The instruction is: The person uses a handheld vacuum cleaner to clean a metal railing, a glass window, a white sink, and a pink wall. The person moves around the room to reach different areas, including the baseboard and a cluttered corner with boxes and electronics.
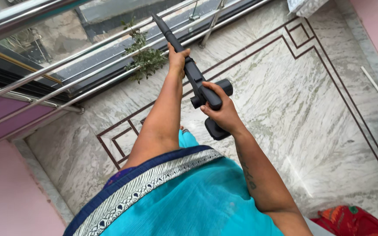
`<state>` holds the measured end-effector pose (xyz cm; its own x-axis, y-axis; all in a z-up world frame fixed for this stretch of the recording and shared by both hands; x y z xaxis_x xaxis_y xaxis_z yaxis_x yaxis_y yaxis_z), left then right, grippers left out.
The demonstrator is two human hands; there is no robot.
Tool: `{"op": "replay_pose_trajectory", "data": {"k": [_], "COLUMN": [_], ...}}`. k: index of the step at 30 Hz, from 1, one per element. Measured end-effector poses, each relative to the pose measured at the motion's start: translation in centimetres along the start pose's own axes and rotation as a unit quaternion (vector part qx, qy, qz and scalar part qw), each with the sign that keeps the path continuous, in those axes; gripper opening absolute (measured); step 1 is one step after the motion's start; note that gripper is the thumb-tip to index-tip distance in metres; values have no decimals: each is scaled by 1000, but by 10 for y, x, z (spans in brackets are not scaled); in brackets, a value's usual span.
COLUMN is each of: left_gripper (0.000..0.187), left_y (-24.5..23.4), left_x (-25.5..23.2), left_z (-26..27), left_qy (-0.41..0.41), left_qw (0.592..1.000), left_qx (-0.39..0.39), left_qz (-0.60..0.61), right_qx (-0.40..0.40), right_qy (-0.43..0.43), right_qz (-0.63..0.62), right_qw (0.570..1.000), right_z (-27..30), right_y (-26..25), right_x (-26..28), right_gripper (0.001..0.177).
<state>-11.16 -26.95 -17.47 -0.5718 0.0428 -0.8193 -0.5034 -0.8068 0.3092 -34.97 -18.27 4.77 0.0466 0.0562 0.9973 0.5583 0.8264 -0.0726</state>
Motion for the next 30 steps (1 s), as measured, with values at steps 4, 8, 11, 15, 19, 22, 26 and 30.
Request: {"op": "replay_pose_trajectory", "data": {"k": [4, 8, 11, 15, 19, 22, 26, 30], "left_gripper": [111, 99, 97, 99, 104, 106, 108, 108], "left_y": [16, 45, 30, 42, 72, 62, 43, 56], "left_x": [30, 58, 63, 33, 5, 5, 16, 28], "left_z": [-34, -33, -28, -2, -2, -14, -24, -27], "left_qy": [26, 0, 43, 31, 30, 52, 12, 12], "left_qw": [998, 998, 999, 999, 999, 998, 1000, 1000], "left_qx": [-11, -16, -4, 10, 38, 26, 8, 20], "left_qz": [-49, -61, 5, -15, 20, 28, -1, 3], "right_qx": [-53, -71, -49, -44, -61, -54, -47, -63], "right_qy": [88, 97, 56, 60, 47, 57, 58, 53], "right_qz": [-46, -6, 32, 57, 85, 49, 47, 41], "right_qw": [994, 993, 997, 996, 993, 996, 996, 996], "right_z": [1, -2, 1, 13, 9, -5, -8, -5], "right_y": [-13, -34, -29, -33, -46, -46, -40, -48], "right_x": [1, 7, 8, 23, 35, 26, 9, -3], "right_gripper": [69, 66, 65, 67, 67, 66, 66, 66]}}
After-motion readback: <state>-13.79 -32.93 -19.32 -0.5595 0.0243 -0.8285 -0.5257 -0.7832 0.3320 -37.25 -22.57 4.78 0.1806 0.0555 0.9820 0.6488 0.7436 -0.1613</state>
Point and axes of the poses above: each hand's wrist, its own z-axis away from the middle knuckle, its own y-axis out of the palm, x = y × z, the point moved 3 cm from there along -z, towards the middle knuckle, and after that the axes turned 13 degrees about -z, right-handed, at the moved point
